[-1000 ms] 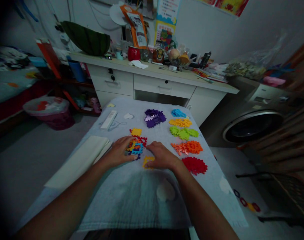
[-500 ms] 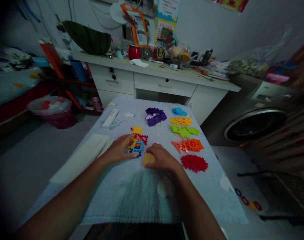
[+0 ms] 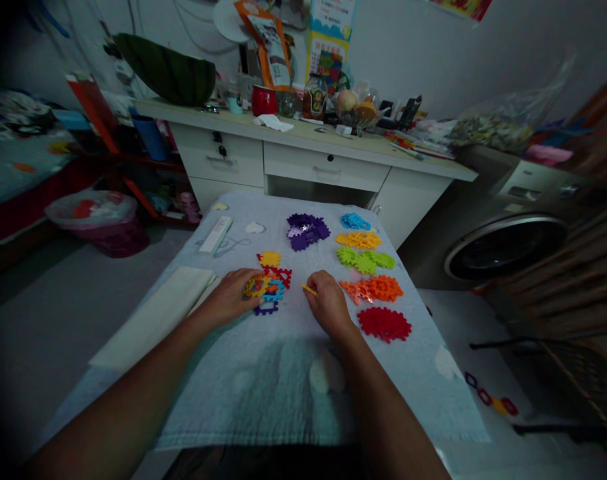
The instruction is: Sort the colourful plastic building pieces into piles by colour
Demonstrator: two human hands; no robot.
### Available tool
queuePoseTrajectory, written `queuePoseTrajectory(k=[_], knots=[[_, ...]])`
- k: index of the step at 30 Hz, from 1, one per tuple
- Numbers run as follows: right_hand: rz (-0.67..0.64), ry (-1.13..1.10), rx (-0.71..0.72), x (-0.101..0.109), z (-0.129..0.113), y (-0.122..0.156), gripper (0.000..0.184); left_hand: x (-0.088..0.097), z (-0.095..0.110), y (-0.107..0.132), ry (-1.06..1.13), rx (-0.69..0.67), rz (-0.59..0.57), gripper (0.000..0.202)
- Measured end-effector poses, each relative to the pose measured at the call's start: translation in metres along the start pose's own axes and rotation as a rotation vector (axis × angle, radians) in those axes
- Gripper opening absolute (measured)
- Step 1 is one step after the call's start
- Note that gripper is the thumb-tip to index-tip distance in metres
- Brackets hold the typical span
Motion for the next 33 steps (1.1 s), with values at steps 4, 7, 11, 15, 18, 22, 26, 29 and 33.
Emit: queuePoseTrajectory(k=[4,7,11,15,18,22,26,29,33], knots=[[-0.008,0.103,0.051,-0.003,0.004,0.000,0.007,0.001,0.001,-0.003,0.003,0.004,0.024,0.051],[-0.148,0.119,0.105,-0.007,0.003,0.004,0.031,0.001,0.002,-0.004,0.020,0.022,0.040,0.052],[-0.248,0.102,0.115,-0.005,0.005,0.008,0.052,0.001,0.004,-0.004,0.032,0.009,0.049,0.050],[-0.283,0.098,0.086,-0.003,0.009,0.008,0.051,0.000,0.005,-0.004,0.035,0.010,0.043,0.051],[-0.300,0.104,0.081,0.000,0.009,0.007,0.047,0.000,0.005,-0.004,0.027,0.020,0.043,0.054],[-0.296,0.099,0.133,0.016,0.006,-0.002,0.047,-0.001,0.003,-0.005,0.031,0.000,0.056,0.053],[-0.201,0.144,0.165,0.046,0.025,-0.030,0.040,-0.003,0.000,-0.004,0.020,-0.015,0.072,0.055],[-0.106,0.220,0.109,0.063,0.062,-0.063,0.036,-0.004,-0.001,-0.004,0.006,-0.007,0.058,0.061],[-0.011,0.383,-0.110,0.078,0.120,-0.105,0.034,-0.004,0.000,-0.004,-0.012,0.007,0.048,0.062]])
Point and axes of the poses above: each hand's wrist, its own y-axis away from the middle knuckle, its own x-axis out of the back of the hand, z = x × y, the point moved 4 cm from there along -y, towards the middle knuckle, and after that the axes turned 3 degrees about y, right-handed, at the moved point
